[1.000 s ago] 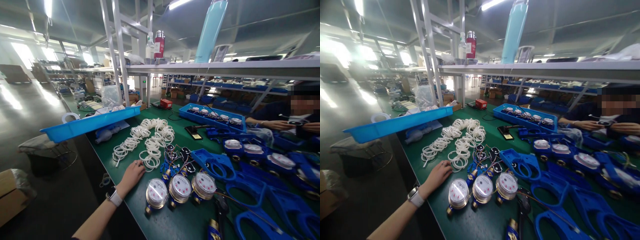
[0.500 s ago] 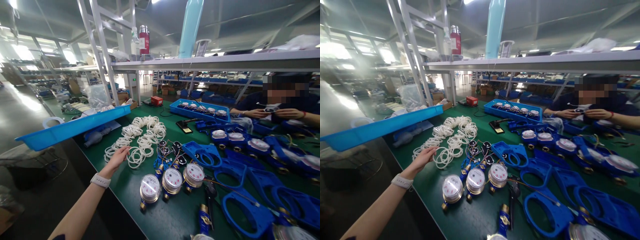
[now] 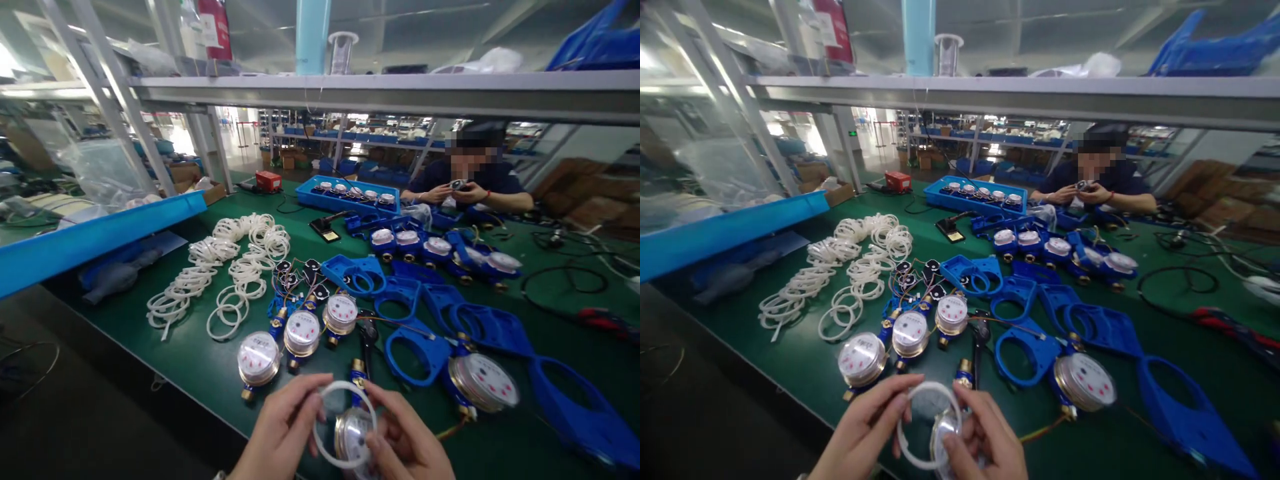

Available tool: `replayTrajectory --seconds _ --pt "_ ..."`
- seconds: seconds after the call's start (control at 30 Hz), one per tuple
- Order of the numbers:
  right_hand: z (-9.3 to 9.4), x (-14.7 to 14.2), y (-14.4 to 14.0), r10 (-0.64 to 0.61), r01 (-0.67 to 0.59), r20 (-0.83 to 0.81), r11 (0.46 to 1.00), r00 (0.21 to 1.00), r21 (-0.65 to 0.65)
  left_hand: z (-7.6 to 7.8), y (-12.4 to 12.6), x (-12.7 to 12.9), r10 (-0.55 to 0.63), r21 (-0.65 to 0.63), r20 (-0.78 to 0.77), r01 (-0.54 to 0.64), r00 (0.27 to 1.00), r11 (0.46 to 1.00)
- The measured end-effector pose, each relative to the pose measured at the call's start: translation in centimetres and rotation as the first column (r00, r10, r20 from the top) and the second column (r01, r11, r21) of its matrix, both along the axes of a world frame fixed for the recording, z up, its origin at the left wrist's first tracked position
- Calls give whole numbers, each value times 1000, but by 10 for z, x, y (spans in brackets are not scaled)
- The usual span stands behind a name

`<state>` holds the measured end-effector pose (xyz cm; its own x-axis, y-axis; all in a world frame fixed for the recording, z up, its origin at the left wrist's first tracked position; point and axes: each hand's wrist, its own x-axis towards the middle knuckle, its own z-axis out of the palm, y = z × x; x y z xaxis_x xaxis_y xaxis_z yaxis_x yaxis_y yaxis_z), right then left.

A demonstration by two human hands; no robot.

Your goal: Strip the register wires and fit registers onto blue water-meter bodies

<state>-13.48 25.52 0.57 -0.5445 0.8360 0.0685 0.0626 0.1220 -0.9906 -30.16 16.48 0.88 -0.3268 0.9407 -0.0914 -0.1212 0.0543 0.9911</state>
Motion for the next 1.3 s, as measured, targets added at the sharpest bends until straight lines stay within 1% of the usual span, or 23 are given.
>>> replayTrajectory --seconds 0.03,0.07,0.1,0.13,0.17,0.2,0.23,0.27,0.33,0.37,0.4,0.43,0.5,0.57,0.6,0.67,0.73,0.83,0.93,1.07,1.17,1.23,1.3 --pt "-1 5 2 3 -4 62 1000 998 9 -5 3 8 -36 -12 21 36 999 999" --pt "-2 11 3 -17 16 111 1000 994 15 -10 6 14 -70 -2 -4 70 998 998" --pt "-2 17 3 -60 59 142 998 988 13 -14 7 17 -93 28 -81 95 992 995" --pt "-2 22 2 -118 119 157 993 980 3 -19 7 19 -90 91 -207 111 974 990" --pt "-2 26 0 -174 179 168 984 970 -16 -24 7 21 -50 176 -361 121 931 977" --pt "-1 28 -3 -193 204 183 978 964 -39 -28 7 21 24 262 -512 129 859 956" --pt "0 29 -5 -181 198 201 978 963 -66 -32 6 22 109 328 -635 139 765 935" --pt "1 28 -8 -148 171 216 981 965 -95 -36 5 22 180 368 -725 154 664 917" --pt "5 27 -12 -100 136 230 979 968 -149 -39 5 22 255 389 -835 195 488 900" --pt "6 28 -14 -85 126 219 976 972 -178 -38 5 22 268 383 -863 207 429 900" --pt "8 29 -14 -93 134 198 970 976 -204 -36 5 21 279 383 -876 214 394 899" --pt "9 33 -14 -129 167 176 961 976 -219 -34 5 20 285 382 -879 207 382 901" --pt "10 44 -11 -222 252 157 946 962 -203 -27 6 17 271 366 -870 171 413 915" --pt "6 58 -6 -280 306 215 947 935 -95 -21 8 12 198 308 -863 172 466 936" --pt "2 64 -4 -270 288 265 957 926 -30 -19 9 10 150 270 -861 188 486 944" --pt "-8 70 0 -157 156 333 987 930 28 -18 12 6 56 204 -860 242 507 949" --pt "-19 67 0 -74 77 302 997 950 1 -19 14 4 -32 145 -857 300 515 943" --pt "-29 53 0 -97 103 168 994 981 -28 -22 17 0 -155 62 -841 377 519 924" --pt "-31 42 1 -106 112 112 992 988 -51 -26 20 -3 -233 21 -818 431 527 902" --pt "-28 35 7 -49 55 41 984 998 -167 -32 27 -8 -376 -12 -700 516 607 856" --pt "-30 31 10 -46 50 29 985 999 -167 -36 33 -12 -503 -51 -542 571 673 819" --pt "-32 29 11 -53 58 34 984 998 -167 -37 35 -13 -538 -52 -476 589 696 807" --pt "-35 28 11 -62 66 26 982 998 -179 -39 36 -13 -543 -50 -459 589 704 807"
